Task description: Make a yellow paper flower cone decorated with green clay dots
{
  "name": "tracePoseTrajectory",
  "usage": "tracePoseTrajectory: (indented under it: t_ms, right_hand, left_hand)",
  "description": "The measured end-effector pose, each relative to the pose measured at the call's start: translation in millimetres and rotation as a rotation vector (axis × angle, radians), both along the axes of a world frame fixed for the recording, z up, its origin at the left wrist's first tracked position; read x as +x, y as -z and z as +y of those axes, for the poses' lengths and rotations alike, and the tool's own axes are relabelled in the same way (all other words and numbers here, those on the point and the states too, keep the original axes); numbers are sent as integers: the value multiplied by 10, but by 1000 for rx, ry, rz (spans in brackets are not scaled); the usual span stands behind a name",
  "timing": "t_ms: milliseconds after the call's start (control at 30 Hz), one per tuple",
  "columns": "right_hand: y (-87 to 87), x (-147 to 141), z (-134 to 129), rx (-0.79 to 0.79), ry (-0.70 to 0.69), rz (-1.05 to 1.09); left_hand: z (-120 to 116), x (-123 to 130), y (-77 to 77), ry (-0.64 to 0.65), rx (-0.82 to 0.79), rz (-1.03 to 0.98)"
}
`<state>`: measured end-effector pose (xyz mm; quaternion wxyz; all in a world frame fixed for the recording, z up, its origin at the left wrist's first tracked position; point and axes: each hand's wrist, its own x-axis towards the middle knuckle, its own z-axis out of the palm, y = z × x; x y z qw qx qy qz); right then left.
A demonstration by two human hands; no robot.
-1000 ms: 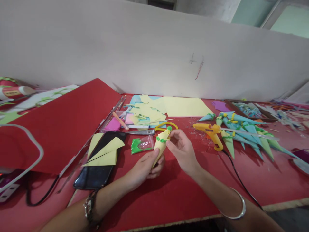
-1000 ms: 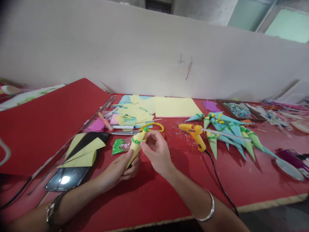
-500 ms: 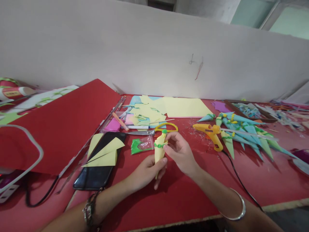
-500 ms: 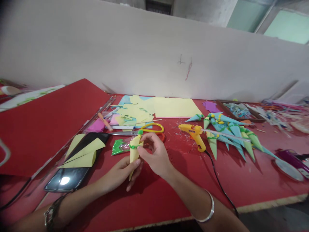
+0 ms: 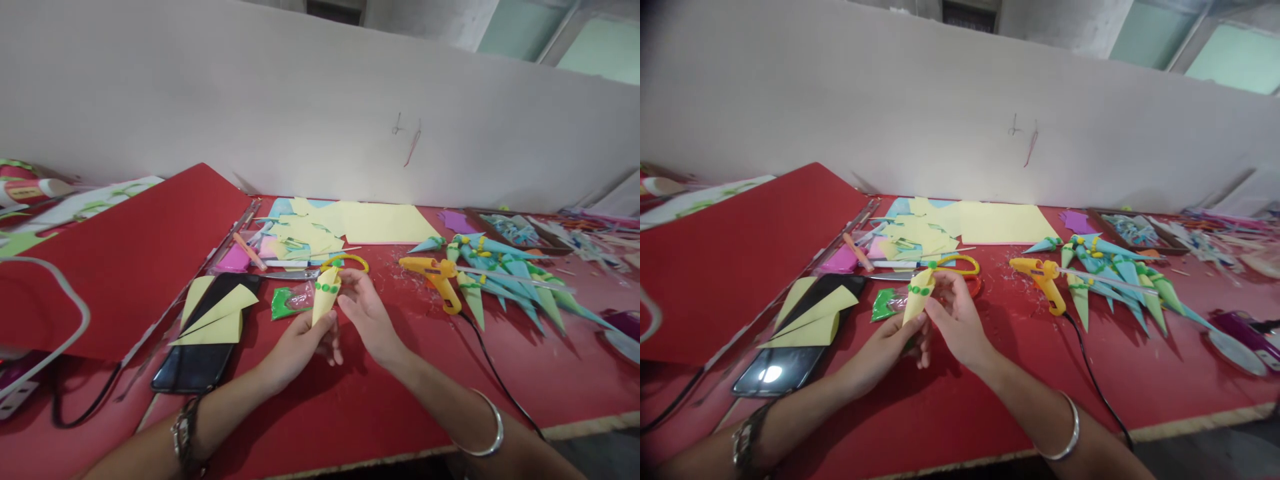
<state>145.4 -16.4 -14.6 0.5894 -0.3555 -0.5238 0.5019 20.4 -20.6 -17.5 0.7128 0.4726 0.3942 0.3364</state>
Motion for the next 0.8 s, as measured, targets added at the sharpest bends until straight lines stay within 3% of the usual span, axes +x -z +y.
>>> tracePoseTrajectory:
  t_ms: [100,200,333,400,467,533,600,667,800]
  right_hand:
    - [32,-2,13,-15,9,-3]
    - [83,6,32,-3,63,-59]
    - [54,35,-30,218,202,-385]
    - [-4,55,-102,426,115,-627]
    - [-36,63,-170,654,-239,-892]
    - [-13,45,-211,785,-458,-1115]
    - [55,8,-221,839,-486,-1273]
    - [123,-27,-212,848,-425,-1357]
    - [143,-21,-185,733,-344,-1474]
  left_hand:
    - [12,2,-13,-50,28,-5]
    - [34,-2,-24,-184,-37,-75]
    - [75,-20,20,-326,-184,-196]
    - [99,-28,57,-355,-175,-219]
    - [124,-31,84,-390,-153,-234]
    - [148,-29,93,-419,-132,-230]
    - [163,-26,86,-431,-121,-219]
    - [163,-25,71,-398,-114,-203]
    - [120,-31,43,-262,-82,-188]
